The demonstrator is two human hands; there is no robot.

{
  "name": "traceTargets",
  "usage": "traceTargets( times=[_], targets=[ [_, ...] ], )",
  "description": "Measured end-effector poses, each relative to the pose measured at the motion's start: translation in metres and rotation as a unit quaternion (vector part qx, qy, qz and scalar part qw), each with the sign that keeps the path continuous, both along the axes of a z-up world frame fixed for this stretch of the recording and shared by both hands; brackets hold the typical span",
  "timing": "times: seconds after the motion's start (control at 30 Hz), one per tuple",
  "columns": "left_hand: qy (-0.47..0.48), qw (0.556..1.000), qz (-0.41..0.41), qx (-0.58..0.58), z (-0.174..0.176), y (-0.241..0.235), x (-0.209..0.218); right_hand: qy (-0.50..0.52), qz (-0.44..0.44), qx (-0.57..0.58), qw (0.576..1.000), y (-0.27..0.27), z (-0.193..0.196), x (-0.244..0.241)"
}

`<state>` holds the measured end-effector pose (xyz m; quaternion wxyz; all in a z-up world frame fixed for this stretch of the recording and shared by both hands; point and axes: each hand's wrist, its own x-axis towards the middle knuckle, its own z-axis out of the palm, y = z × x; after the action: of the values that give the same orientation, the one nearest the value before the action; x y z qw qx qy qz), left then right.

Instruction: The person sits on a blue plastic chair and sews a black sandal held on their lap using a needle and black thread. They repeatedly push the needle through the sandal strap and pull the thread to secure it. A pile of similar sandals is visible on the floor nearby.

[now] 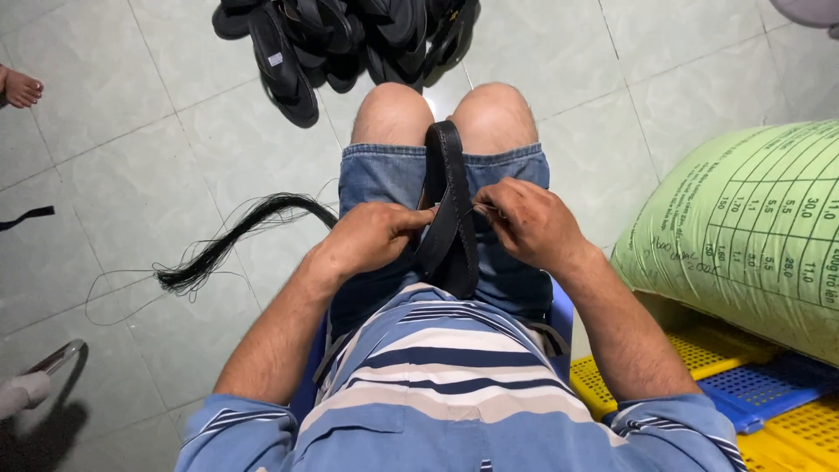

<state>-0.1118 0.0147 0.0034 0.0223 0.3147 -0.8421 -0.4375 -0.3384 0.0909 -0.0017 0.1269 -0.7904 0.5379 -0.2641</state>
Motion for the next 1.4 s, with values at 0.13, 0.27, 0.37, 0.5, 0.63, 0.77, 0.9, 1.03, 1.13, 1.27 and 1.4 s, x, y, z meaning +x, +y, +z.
traceTargets(
  times=[0.13,0.27,0.37,0.5,0.63,0.77,0.9,1.03,1.13,1.27,1.4],
  targets=[
    [0.072,0.994,0.028,0.075,0.019,-0.004,0.019,-0.042,0.015,0.101,0.994,-0.002,0.033,-0.009],
    [0.051,0.903,0.398,0.153,-0.01,-0.023,0.08,-0.034,-0.005,0.205,0.978,-0.001,0.079,-0.019],
    [-0.065,0.851,0.314,-0.416,-0.03,-0.022,0.091,0.008,0.059,0.197,0.979,-0.005,0.089,-0.01],
    [0.197,0.956,0.147,-0.161,0.005,0.01,0.017,0.061,0.097,0.199,0.973,-0.013,0.077,-0.004],
    [0.181,0.967,0.157,0.082,-0.001,0.027,-0.006,0.118,0.075,0.204,0.969,-0.017,0.063,-0.002],
    [0.129,0.953,0.241,0.128,-0.008,0.035,-0.011,0.144,0.062,0.207,0.966,-0.017,0.066,0.0],
    [0.145,0.939,0.259,0.173,-0.006,0.036,-0.011,0.197,0.058,0.203,0.958,-0.018,0.08,0.006],
    [0.17,0.938,0.255,0.162,-0.009,0.037,-0.013,0.227,0.061,0.232,0.944,-0.022,0.09,0.01],
    [0.172,0.939,0.253,0.155,-0.011,0.04,-0.013,0.245,0.066,0.232,0.939,-0.024,0.095,0.013],
    [0.176,0.938,0.255,0.154,-0.017,0.041,-0.012,0.273,0.08,0.245,0.927,-0.029,0.097,0.014],
    [0.204,0.929,0.268,0.155,-0.015,0.044,-0.018,0.266,0.086,0.227,0.933,-0.027,0.1,0.02]
  ],
)
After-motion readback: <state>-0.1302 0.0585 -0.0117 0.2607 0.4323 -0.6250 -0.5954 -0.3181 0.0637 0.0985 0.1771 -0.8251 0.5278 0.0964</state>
